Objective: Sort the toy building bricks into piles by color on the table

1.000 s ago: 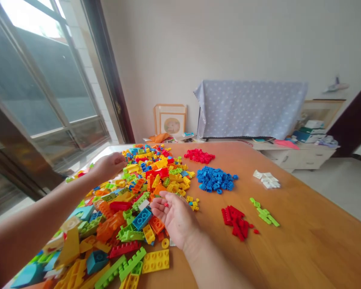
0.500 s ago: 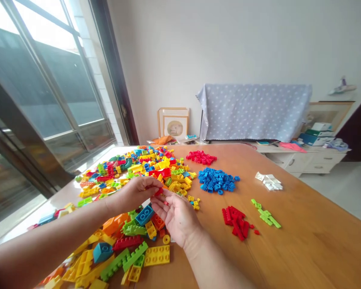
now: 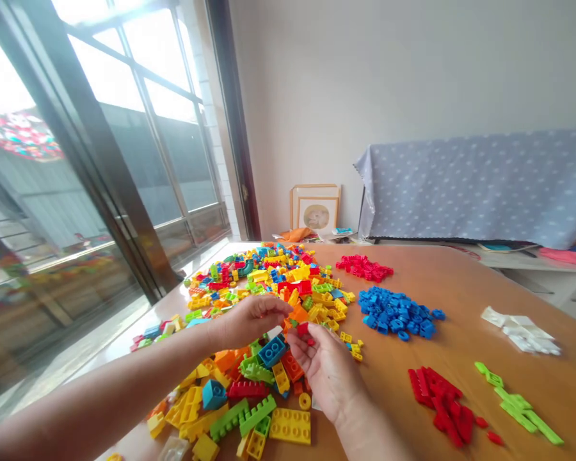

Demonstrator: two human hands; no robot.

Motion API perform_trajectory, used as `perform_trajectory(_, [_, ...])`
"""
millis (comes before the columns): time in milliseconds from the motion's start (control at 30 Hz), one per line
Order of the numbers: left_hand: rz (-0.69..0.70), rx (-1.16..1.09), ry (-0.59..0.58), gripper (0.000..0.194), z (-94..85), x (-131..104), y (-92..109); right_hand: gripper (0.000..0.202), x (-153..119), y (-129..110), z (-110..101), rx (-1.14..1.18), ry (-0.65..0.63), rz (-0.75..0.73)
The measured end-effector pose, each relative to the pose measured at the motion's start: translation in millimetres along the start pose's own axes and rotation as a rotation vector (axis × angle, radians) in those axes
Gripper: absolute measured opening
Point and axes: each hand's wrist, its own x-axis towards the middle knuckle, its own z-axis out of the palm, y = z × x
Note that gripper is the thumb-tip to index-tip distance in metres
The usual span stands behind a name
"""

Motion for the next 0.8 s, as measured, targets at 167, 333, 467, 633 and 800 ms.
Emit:
perform_trajectory(167, [-0.210,0.005,0.295,0.034,-57.5,-13.9,-52.3,0.011,1.2,-4.4,-3.1,0.012,0.018,0.035])
perform_trajectory(333, [-0.517,0.085,0.601,0.029,-124.8,-32.4,-103.1,0.015,3.2,-3.4,-7.5,-0.051,0.061,0.030])
perform_trajectory(467, [-0.633,0.126,0.641,0.026,-150.5,-44.1,-134.4,0.012,5.6,0.6,-10.8,-0.093,0.067,0.016])
perform_trajectory(633, [-0.681,0.134,0.600,0.022,-150.4,-44.9,-165.3,0.013,7.7,2.3,-13.7,-0.117,0.010,-0.005])
perform_trajectory(800, [-0.645,0.086,0.503,0.024,-139.0,-39.4,-175.7,0.020,11.6,4.9,-17.4,-0.121,-0.003,0.003])
